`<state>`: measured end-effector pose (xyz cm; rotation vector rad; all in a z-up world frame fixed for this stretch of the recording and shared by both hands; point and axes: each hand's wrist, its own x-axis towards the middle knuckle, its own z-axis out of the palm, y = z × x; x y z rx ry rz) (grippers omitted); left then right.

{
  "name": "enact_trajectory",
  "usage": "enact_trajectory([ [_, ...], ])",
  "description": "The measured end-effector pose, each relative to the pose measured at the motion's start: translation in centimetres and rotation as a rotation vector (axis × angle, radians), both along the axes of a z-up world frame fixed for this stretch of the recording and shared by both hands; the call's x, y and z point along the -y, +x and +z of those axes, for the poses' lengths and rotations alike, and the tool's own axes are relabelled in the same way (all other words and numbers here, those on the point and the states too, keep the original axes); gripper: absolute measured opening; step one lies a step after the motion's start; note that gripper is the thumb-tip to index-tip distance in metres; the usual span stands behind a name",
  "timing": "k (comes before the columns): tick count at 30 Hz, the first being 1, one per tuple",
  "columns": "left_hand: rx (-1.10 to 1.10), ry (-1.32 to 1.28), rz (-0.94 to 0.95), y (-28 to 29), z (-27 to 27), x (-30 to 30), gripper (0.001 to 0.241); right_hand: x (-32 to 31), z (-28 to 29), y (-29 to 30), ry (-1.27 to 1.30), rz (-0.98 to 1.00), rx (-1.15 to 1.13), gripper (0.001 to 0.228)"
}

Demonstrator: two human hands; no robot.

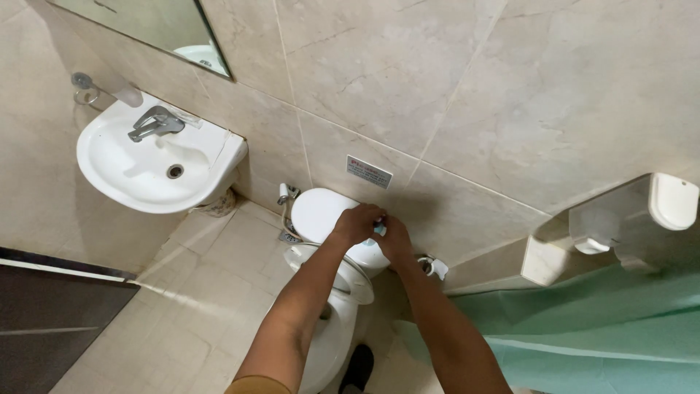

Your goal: The person applies a cleaning liquid from a bottle onto the bathroom floor tiles and then uses a handheld bidet sprayer to rinse the floor and toilet area.

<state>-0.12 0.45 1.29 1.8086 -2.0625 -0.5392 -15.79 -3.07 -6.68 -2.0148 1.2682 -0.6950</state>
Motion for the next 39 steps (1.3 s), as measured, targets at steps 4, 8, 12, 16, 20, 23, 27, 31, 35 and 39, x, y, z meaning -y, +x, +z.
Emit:
enact_trajectory([
  [4,0.018,0.042,0.021,0.2,-1.6,0.5,0.038,-0.6,2.7,0.2,0.067,0.006,-0.050,0.050],
  [8,0.011,-0.061,0.034,0.2,-0.4,-0.2,0.045,-0.8,2.6,0.1,0.044,0.026,-0.004,0.047],
  [12,-0.071,-0.109,0.005,0.3,-1.4,-0.1,0.051,-0.1,1.1,0.1,0.008,0.014,-0.035,0.051],
  [16,-0.019,0.008,0.018,0.1,-1.1,0.1,0.039,-0.1,1.1,0.0,0.020,0.034,-0.031,0.050],
  [20,0.038,0.055,0.060,0.1,1.1,-0.5,0.031,-0.5,2.1,0.0,0.048,0.028,-0.005,0.054],
  [23,-0.042,-0.084,0.045,0.3,-1.1,-0.3,0.049,-0.8,2.8,-0.1,0.085,0.036,0.009,0.049],
  [27,-0.109,-0.021,0.037,0.0,-1.9,-0.3,0.047,-0.6,2.7,0.3,0.086,-0.017,-0.052,0.048],
  [31,-0.047,0.097,0.053,-0.2,-0.5,-0.4,0.045,-0.2,1.2,0.0,0.026,0.035,0.020,0.048],
  [35,-0.005,-0.115,0.041,0.1,0.5,-0.5,0.054,-0.4,2.1,0.1,0.040,0.036,0.039,0.049],
  [39,-0.082,-0.010,0.029,0.1,1.6,-0.1,0.077,-0.2,0.9,-0.1,-0.037,0.030,0.027,0.050],
])
